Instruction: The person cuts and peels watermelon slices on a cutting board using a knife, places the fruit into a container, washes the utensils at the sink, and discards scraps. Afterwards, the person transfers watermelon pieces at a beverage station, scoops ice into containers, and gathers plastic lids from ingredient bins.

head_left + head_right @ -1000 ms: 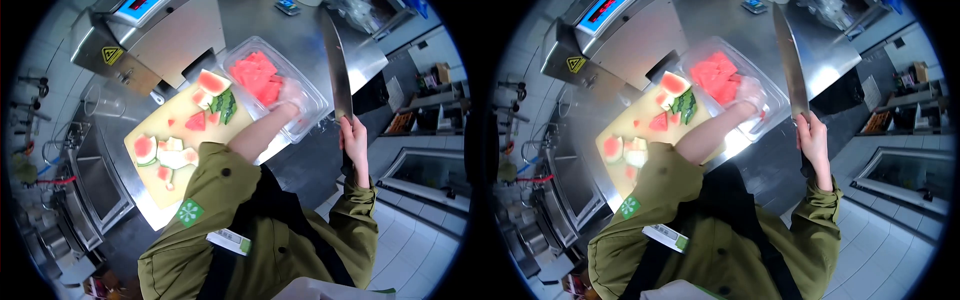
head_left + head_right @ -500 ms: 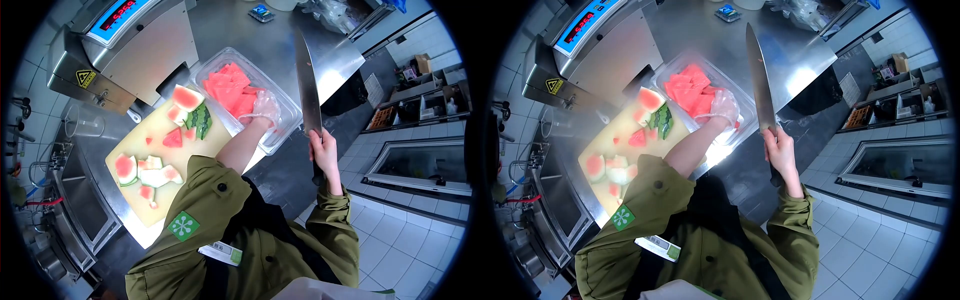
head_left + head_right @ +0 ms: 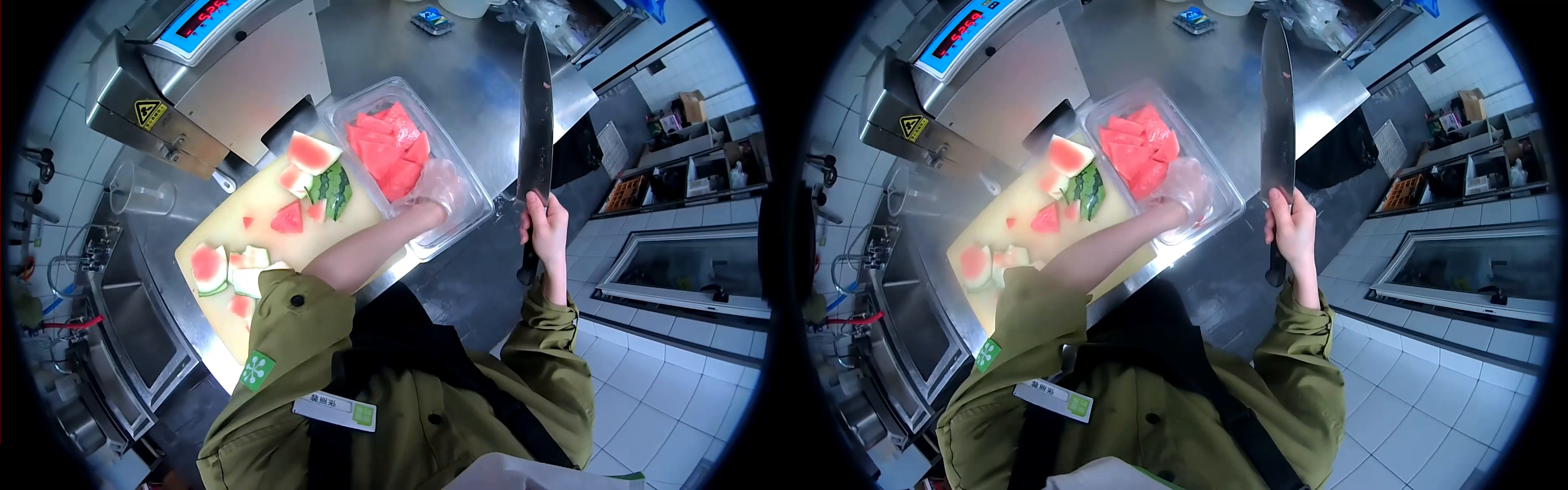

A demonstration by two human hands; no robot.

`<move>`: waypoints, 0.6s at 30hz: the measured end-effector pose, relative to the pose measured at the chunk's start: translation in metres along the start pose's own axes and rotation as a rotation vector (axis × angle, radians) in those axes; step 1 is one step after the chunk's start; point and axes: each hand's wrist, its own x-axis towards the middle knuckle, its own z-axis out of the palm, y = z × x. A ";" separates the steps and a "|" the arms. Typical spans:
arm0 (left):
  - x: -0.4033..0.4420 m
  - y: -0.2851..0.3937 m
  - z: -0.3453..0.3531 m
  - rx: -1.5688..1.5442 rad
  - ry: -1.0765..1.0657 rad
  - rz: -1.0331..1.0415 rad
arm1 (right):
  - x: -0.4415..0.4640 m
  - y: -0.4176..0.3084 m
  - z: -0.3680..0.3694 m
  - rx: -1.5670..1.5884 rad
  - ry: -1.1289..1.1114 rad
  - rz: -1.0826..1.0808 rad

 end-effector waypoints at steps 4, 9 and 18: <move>-0.005 0.013 0.038 -0.013 0.019 0.002 | 0.003 0.007 0.008 0.062 -0.025 0.039; -0.004 0.009 0.055 -0.441 -0.041 -0.267 | 0.000 0.023 0.028 0.099 -0.052 0.099; 0.009 0.001 0.080 -0.203 -0.191 -0.116 | -0.010 0.030 0.039 0.124 -0.067 0.109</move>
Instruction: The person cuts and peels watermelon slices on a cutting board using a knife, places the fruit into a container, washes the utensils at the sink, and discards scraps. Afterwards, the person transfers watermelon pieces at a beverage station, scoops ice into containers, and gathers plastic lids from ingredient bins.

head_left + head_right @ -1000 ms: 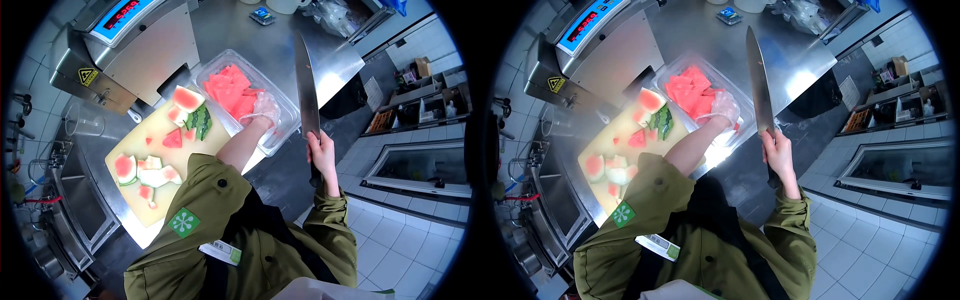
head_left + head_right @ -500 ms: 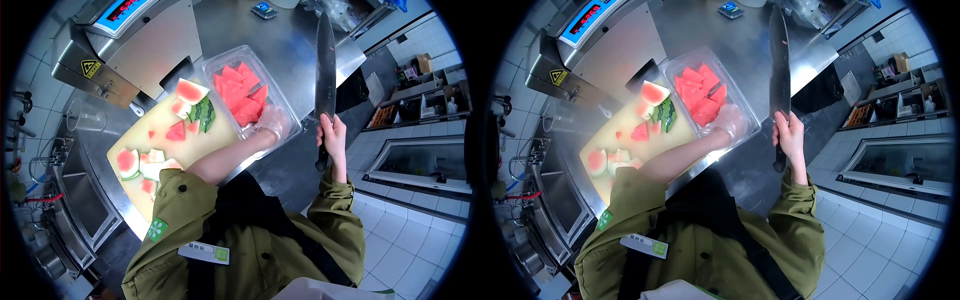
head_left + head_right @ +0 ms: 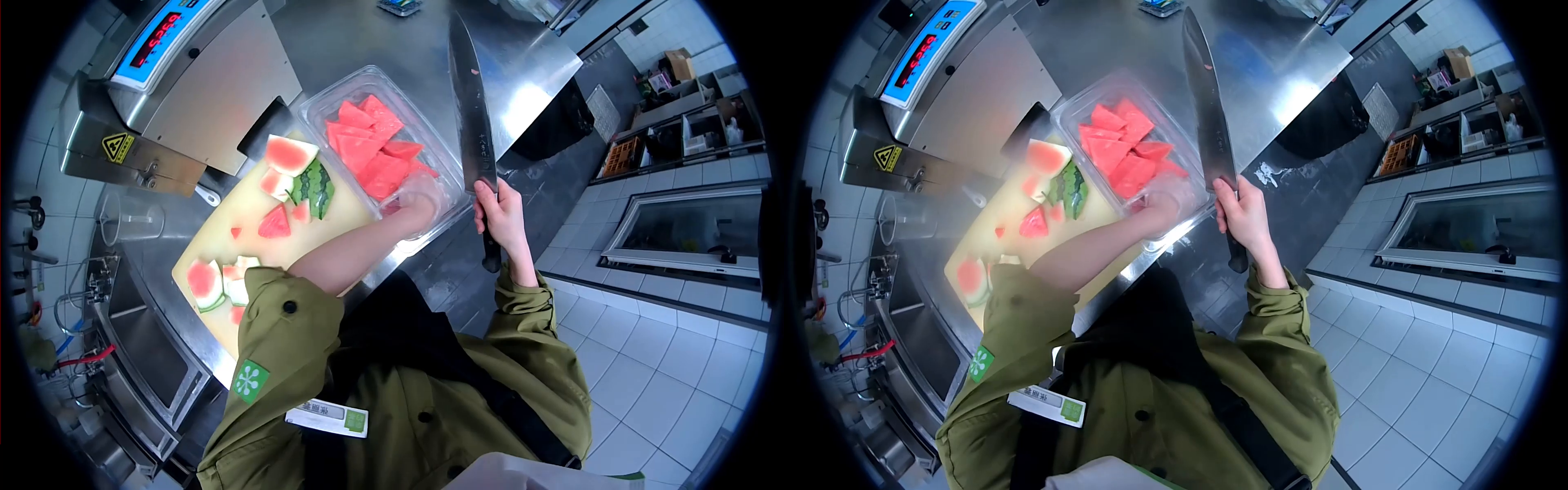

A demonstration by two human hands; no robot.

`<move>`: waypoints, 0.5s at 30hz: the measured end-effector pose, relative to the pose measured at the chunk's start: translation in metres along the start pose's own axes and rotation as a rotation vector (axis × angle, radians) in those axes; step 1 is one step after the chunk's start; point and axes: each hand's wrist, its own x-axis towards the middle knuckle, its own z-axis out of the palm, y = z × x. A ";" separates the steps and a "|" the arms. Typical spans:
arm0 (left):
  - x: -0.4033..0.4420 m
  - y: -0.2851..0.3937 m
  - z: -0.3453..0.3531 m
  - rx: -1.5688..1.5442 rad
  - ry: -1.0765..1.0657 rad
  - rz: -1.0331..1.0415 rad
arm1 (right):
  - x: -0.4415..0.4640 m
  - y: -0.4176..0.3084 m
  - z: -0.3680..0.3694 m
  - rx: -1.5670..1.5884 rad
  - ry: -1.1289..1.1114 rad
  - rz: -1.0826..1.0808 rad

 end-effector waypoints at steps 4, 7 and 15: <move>0.002 0.006 0.002 -0.079 0.060 -0.110 | 0.002 0.008 0.003 0.045 0.036 0.018; 0.010 0.002 0.007 -0.064 0.133 -0.038 | 0.001 0.005 0.008 0.086 0.062 0.031; -0.024 0.003 -0.067 0.049 0.269 0.419 | 0.008 0.005 -0.005 0.150 0.109 -0.033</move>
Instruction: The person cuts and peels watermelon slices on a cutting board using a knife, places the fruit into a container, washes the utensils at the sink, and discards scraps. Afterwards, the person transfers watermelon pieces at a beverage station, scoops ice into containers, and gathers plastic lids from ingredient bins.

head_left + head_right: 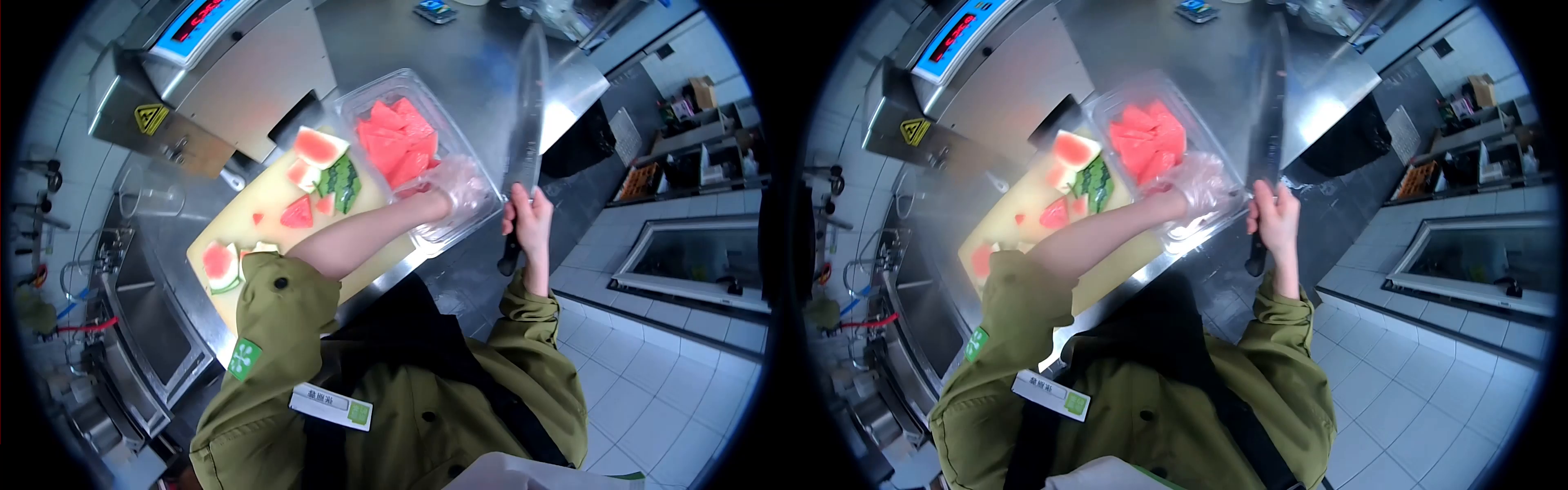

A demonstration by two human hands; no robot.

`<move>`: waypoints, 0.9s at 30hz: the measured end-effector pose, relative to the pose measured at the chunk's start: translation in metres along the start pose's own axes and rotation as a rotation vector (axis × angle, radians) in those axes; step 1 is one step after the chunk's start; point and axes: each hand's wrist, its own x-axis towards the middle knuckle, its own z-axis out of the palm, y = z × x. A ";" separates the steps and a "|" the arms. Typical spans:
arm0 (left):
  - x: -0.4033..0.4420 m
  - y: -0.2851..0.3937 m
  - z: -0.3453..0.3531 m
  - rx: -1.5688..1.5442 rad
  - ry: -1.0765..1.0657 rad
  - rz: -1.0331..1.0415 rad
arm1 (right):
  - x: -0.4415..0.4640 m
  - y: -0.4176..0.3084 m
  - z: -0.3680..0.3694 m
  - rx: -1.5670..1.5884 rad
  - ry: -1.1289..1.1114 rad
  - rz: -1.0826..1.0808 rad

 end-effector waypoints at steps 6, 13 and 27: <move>-0.065 0.039 -0.049 -0.105 0.116 0.049 | 0.013 -0.002 0.003 -0.039 -0.025 -0.043; -0.196 -0.070 -0.051 0.088 0.172 -1.096 | -0.004 -0.020 0.019 -0.186 -0.127 -0.102; -0.227 -0.123 0.001 0.351 -0.013 -1.154 | -0.046 -0.031 0.050 -0.221 -0.238 -0.026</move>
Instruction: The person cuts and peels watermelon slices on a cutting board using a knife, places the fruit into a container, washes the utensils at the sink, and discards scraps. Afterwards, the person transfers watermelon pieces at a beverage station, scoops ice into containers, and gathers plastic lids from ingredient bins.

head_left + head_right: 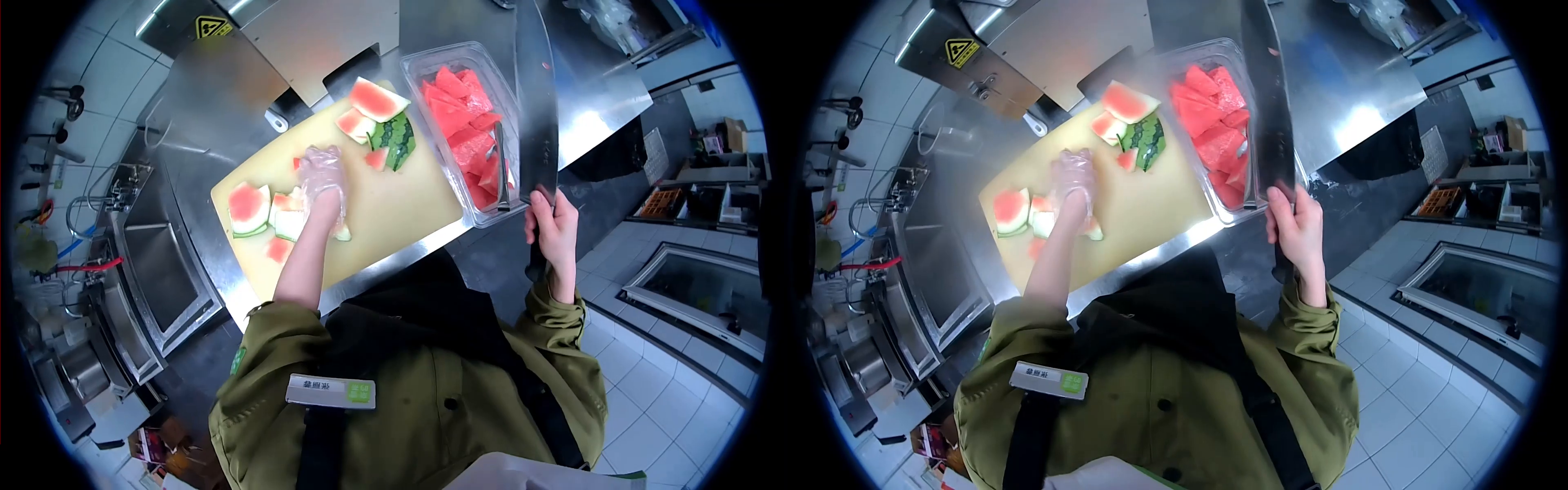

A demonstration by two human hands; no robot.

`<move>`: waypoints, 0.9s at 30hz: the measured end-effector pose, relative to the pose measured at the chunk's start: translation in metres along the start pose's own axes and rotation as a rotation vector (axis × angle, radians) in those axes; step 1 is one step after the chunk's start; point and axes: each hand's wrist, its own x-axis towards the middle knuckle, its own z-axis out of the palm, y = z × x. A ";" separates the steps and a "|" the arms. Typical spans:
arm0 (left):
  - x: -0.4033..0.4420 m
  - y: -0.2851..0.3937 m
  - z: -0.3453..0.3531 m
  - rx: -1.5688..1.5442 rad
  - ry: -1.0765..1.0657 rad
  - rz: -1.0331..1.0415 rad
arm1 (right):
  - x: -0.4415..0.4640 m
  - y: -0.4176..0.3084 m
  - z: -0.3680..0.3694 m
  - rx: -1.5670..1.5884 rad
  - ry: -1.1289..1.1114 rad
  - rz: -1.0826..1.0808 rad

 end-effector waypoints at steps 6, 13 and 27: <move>-0.022 -0.032 -0.023 -0.366 0.146 -0.155 | -0.016 0.002 -0.008 -0.050 -0.010 0.018; -0.022 0.082 -0.086 -1.239 0.393 0.308 | -0.020 0.004 -0.003 0.151 0.079 0.057; -0.142 -0.139 0.005 -0.882 0.538 -0.387 | -0.012 0.041 0.116 -0.613 -0.205 -0.465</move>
